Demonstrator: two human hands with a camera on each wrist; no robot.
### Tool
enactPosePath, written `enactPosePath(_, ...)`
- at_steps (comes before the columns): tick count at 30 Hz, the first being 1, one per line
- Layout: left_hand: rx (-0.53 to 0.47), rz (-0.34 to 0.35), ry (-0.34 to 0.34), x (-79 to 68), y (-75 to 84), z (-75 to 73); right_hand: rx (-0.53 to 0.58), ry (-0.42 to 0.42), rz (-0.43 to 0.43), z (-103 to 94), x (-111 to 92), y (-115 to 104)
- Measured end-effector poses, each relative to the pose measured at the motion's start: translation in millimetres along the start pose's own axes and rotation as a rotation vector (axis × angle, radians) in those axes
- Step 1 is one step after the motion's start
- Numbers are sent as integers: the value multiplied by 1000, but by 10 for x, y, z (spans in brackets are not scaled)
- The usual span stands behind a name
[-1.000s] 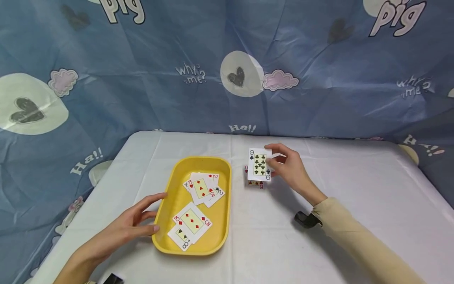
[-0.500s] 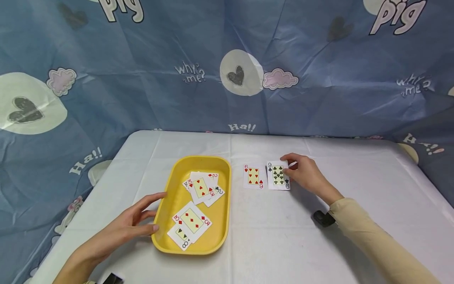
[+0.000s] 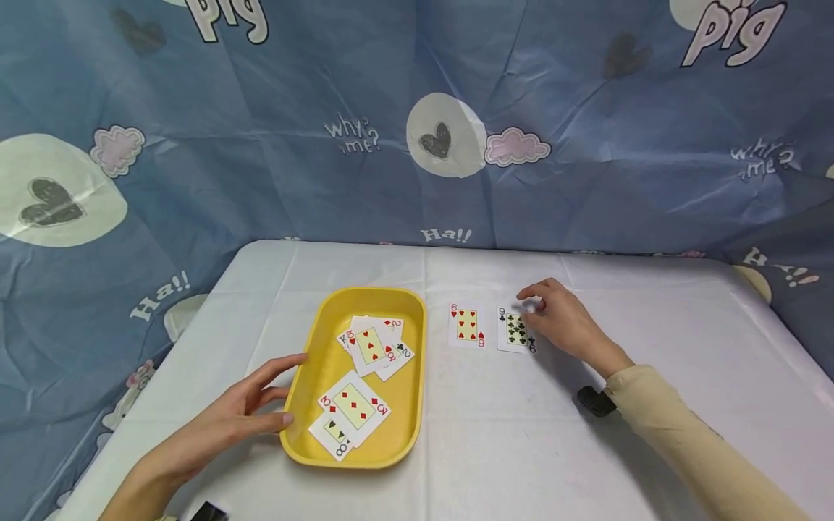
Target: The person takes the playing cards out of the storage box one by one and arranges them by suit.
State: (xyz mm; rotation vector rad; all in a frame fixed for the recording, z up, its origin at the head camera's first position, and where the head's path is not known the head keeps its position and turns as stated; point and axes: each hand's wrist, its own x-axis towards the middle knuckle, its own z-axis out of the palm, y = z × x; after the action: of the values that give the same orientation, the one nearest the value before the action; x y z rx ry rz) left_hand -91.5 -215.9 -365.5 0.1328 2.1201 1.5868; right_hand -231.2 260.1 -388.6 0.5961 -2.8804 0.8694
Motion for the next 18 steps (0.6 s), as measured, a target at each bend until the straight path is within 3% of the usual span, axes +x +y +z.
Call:
enactPosePath(10, 17, 16, -3, 0, -5, -4, 214, 26, -199, 127, 90, -648)
enactPosePath(18, 18, 8, 9, 3, -5, 3, 369, -44, -360, 369, 141, -1229)
